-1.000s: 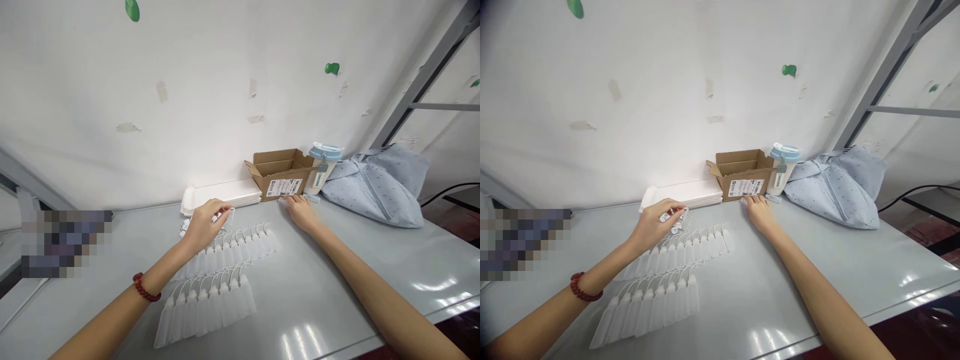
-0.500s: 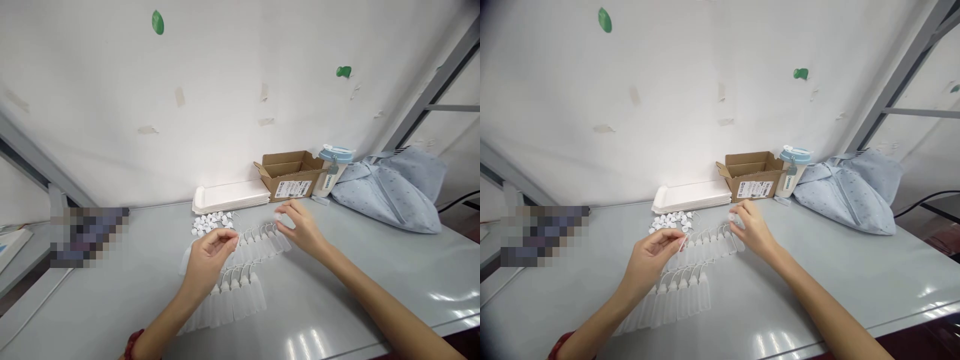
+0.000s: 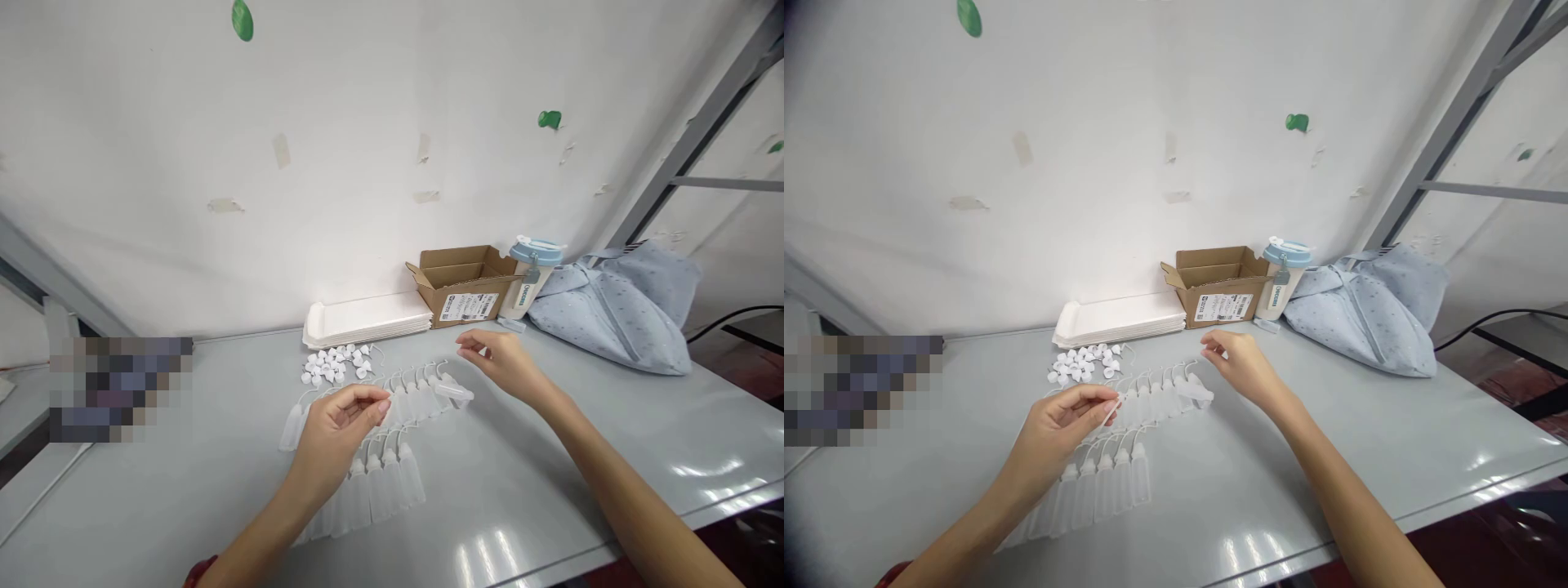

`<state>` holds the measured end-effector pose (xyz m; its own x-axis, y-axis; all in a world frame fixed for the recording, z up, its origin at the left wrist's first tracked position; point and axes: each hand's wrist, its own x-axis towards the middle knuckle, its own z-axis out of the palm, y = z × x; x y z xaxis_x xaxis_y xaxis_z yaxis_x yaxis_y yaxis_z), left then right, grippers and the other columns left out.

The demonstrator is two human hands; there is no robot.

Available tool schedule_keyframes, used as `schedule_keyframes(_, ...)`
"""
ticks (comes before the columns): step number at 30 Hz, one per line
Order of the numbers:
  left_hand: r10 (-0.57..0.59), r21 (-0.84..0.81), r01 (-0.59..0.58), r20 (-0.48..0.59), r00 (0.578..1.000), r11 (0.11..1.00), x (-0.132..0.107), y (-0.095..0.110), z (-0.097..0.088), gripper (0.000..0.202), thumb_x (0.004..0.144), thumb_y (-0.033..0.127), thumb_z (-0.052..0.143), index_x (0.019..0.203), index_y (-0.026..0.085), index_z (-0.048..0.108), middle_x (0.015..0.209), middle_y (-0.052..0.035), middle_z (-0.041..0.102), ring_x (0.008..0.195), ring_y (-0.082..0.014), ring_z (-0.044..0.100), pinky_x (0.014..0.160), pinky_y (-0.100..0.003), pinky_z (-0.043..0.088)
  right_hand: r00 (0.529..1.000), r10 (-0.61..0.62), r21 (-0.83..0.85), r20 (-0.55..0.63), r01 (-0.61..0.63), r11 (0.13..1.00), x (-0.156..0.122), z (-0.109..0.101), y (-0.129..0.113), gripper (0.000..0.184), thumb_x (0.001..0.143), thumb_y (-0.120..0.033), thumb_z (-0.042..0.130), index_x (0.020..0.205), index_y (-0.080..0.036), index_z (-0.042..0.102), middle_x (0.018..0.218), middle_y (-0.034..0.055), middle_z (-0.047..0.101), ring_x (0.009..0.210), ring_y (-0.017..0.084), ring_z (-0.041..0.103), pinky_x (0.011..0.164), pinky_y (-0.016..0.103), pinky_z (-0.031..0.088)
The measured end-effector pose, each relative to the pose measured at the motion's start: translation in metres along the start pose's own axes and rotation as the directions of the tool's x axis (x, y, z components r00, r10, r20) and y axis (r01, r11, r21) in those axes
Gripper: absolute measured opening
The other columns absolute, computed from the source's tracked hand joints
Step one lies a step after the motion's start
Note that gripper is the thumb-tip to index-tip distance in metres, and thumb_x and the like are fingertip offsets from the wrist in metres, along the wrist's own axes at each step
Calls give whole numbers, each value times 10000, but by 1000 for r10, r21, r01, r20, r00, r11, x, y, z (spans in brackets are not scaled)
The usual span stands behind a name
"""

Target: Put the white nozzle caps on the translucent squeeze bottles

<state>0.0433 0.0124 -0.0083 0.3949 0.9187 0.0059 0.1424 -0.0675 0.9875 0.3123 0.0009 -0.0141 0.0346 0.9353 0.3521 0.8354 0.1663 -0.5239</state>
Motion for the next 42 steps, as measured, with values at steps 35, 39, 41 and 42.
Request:
schedule_keyframes(35, -111, -106, 125, 133, 985, 986, -7, 0, 7, 137, 740, 327, 644, 776, 203, 692, 675, -5, 633, 655, -139, 574, 605, -236, 454, 714, -120, 334, 690, -166, 928, -28, -5, -55, 224, 641, -83, 621, 822, -202, 564, 556, -83, 504, 482, 77, 455, 459, 183, 333)
schedule_keyframes(39, -185, -190, 207, 129, 974, 960, -9, 6, 8, 158, 730, 340, 674, 784, 193, 693, 679, -8, 645, 672, -136, 581, 668, -250, 460, 834, -105, 658, 542, -344, 670, -28, 8, -61, 236, 745, -241, 642, 790, -213, 412, 695, -30, 626, 528, 82, 522, 508, 208, 413)
schedule_keyframes(41, -213, -239, 244, 148, 966, 940, -9, 6, 7, 170, 716, 343, 698, 794, 192, 693, 699, -10, 653, 687, -133, 580, 694, -251, 461, 863, -96, 746, 497, -368, 554, -29, 17, -62, 330, 732, -287, 685, 754, -214, 364, 712, -20, 635, 520, 76, 535, 501, 208, 422)
schedule_keyframes(42, -223, -270, 260, 159, 962, 927, -9, 6, 6, 175, 711, 343, 707, 798, 192, 693, 711, -12, 658, 695, -131, 581, 703, -251, 461, 872, -86, 767, 481, -371, 524, -30, 22, -63, 358, 716, -297, 708, 744, -212, 361, 706, -22, 626, 520, 73, 538, 491, 201, 416)
